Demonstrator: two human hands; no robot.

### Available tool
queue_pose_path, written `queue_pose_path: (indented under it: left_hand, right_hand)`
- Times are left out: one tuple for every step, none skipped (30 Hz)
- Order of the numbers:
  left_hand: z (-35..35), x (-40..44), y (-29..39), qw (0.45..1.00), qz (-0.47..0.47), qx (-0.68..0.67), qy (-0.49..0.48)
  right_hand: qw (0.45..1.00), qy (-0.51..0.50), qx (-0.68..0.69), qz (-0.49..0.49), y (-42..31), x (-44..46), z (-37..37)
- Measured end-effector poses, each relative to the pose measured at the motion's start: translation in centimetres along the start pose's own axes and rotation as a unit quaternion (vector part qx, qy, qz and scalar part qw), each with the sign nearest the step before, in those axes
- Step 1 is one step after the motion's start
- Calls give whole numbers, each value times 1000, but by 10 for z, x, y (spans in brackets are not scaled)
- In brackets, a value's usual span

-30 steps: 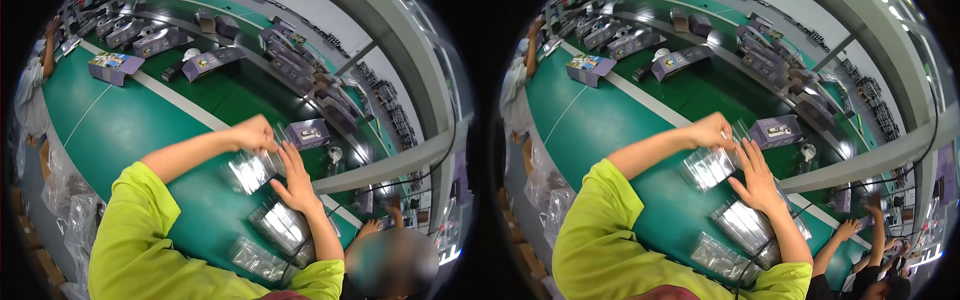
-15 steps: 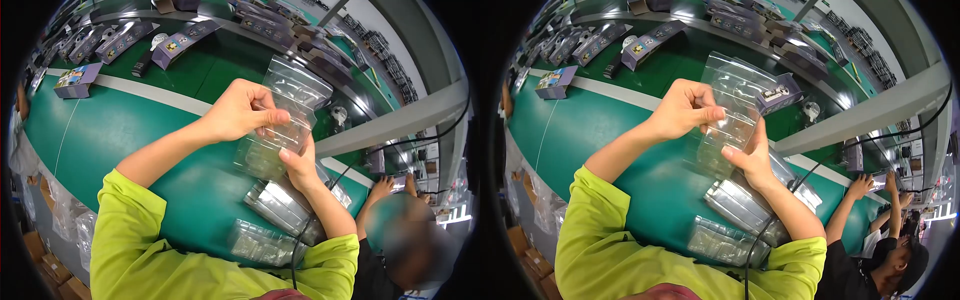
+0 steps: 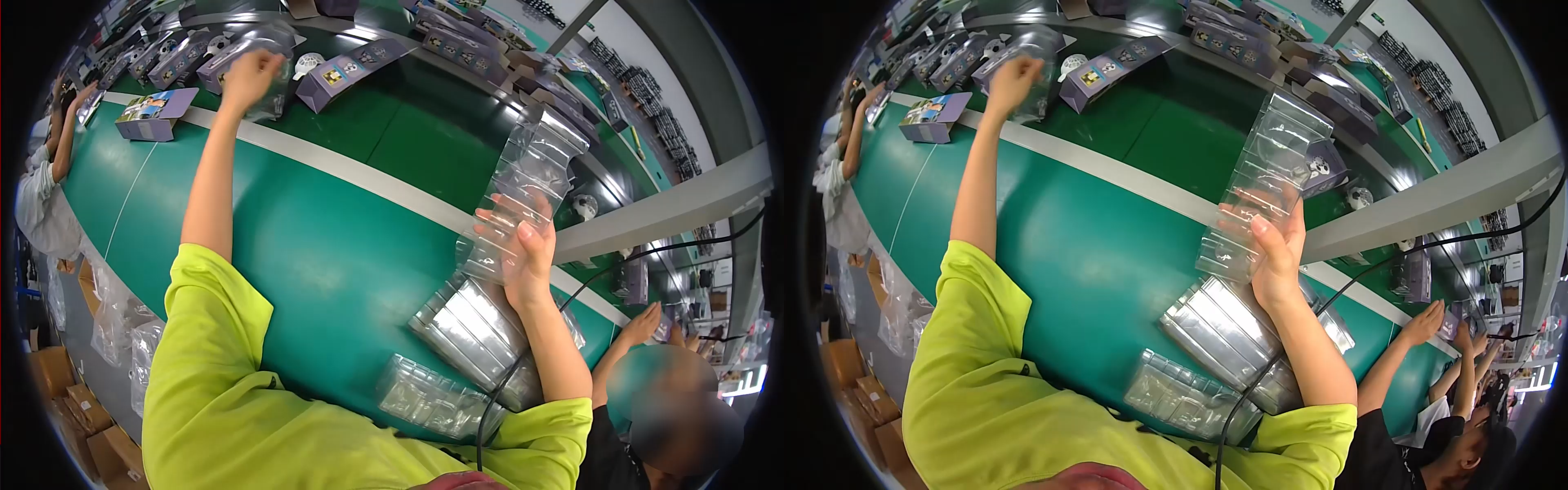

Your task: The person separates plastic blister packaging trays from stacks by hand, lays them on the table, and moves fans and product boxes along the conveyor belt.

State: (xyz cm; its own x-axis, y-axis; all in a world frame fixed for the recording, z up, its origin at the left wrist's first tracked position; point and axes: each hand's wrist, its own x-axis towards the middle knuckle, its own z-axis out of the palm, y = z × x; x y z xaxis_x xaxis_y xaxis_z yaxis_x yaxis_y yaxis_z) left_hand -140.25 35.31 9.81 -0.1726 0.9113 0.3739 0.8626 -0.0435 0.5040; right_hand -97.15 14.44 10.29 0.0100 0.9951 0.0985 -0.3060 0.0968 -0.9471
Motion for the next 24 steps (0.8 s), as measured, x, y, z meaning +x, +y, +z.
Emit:
queue_pose_path:
  left_hand:
    - [11, 3, -5, 1000, 0, 0, 1]
    - [23, 5, -9, 998, 36, -42, -28]
    - [33, 7, -10, 992, 72, -85, -57]
    - [42, 8, -11, 982, 108, -128, -86]
    - [49, 9, -14, 968, 143, -170, -116]
    - [49, 7, -11, 968, 141, -171, -118]
    - [48, 6, -9, 968, 132, -157, -142]
    - [46, 5, -6, 968, 123, -142, -165]
    - [43, 4, -2, 968, 115, -127, -186]
    - [41, 3, 3, 966, 105, -113, -206]
    - [42, 1, 9, 965, 117, -85, -218]
    - [45, -3, 19, 963, 128, -56, -231]
    - [49, -10, 28, 963, 126, -56, -230]
    - [56, -18, 37, 959, 149, 31, -241]
    - [61, -24, 46, 946, 169, 118, -249]
    - [62, -27, 54, 946, 158, 133, -248]
    - [62, -30, 60, 946, 147, 148, -247]
    - [63, -30, 64, 948, 141, 147, -244]
    - [63, -30, 67, 947, 141, 157, -243]
    - [62, -31, 68, 946, 142, 166, -242]
    - [63, -32, 66, 948, 138, 163, -236]
    - [70, -34, 63, 963, 183, 137, -143]
    - [77, -37, 62, 967, 226, 111, -46]
    - [75, -42, 66, 959, 265, 86, 51]
  right_hand:
    - [1000, -1, 0, 0, 1, 0, 0]
    - [1000, -8, -2, -4, 2, 0, -1]
    - [1000, -15, -4, -8, 3, 0, -2]
    - [1000, -22, -6, -11, 4, -1, -3]
    - [1000, -25, -7, -11, 5, -1, -4]
    - [1000, -28, -9, -12, 5, -2, -5]
    - [999, -37, -15, -12, 6, -3, -4]
    - [999, -46, -20, -12, 7, -3, -4]
    - [998, -57, -25, -14, 7, -2, -3]
    - [997, -64, -28, -15, 7, -1, -2]
    - [997, -71, -31, -16, 7, 0, -1]
    - [997, -72, -32, -15, 7, -1, -1]
    - [997, -73, -33, -13, 7, -1, -1]
    - [996, -76, -36, -12, 7, 0, 0]
    - [996, -81, -37, -10, 7, 0, 0]
    - [995, -86, -39, -9, 6, 1, 1]
    - [995, -84, -44, -7, 6, 1, 1]
    - [995, -82, -48, -6, 6, 1, 1]
    - [995, -80, -53, -6, 5, 0, 2]
    - [995, -77, -57, -8, 4, 0, 3]
    - [995, -83, -61, -10, 5, -1, 3]
    - [995, -88, -41, -14, 6, -1, 1]
    - [995, -94, -21, -18, 8, 0, -3]
    - [995, -101, -1, -22, 8, 2, -4]
